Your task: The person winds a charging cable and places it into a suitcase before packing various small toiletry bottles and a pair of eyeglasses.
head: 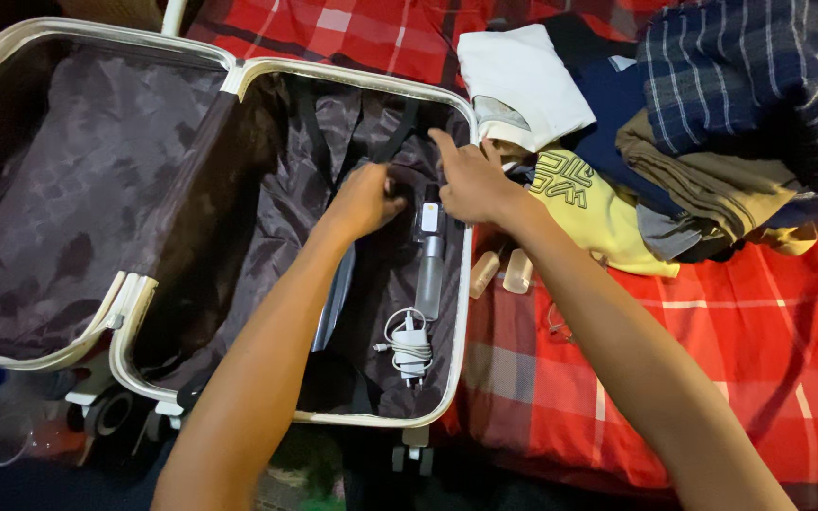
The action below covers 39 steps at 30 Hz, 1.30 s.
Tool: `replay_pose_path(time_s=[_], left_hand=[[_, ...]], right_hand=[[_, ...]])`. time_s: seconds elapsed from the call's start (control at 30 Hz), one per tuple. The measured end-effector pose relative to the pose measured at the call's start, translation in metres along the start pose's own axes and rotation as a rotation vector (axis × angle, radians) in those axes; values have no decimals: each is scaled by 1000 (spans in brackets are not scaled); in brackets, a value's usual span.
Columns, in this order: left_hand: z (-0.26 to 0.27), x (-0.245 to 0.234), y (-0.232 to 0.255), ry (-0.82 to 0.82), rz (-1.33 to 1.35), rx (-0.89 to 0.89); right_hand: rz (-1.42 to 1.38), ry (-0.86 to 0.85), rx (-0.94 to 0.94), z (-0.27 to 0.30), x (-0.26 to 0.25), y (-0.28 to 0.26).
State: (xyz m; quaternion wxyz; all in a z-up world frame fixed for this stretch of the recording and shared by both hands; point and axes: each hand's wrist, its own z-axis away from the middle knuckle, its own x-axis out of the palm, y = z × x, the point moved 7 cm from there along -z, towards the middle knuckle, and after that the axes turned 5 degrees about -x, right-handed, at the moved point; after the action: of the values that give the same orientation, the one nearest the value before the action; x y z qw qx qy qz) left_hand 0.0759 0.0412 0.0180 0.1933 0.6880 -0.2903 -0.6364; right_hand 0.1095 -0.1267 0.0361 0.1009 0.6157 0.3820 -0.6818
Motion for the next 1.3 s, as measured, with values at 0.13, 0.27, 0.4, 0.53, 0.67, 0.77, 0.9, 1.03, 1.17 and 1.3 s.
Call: replay_pose_path(time_s=[0.13,0.27,0.4,0.53,0.67,0.77,0.9,1.03,1.17,1.3], left_hand=[[2,5,3,-3,28,67],[1,9,2,-27,40,61],[4,5,1,-52,42,-37],[6,0,7,-17,47,-3],[9,-14,24,26,48,-2],[13,-30,50,120,19,-71],[17,-43,113,141,121,57],[23,-23,173,-35,177,231],[23,23,216,-68,50,410],[9,98,234,-248,28,456]], right_hand=[[-192,176,-152,4,-8,4],[-590,295,-225,13,-18,4],[-645,334,-312,16,-26,-4],[-736,258,-109,18,-26,2],[-1182,342,-112,32,-29,16],[-1282,433,-171,57,-35,30],[-1170,483,-131,98,-47,48],[-1003,518,-108,141,-68,63],[-945,635,-22,194,-85,79],[-935,666,37,233,-81,91]])
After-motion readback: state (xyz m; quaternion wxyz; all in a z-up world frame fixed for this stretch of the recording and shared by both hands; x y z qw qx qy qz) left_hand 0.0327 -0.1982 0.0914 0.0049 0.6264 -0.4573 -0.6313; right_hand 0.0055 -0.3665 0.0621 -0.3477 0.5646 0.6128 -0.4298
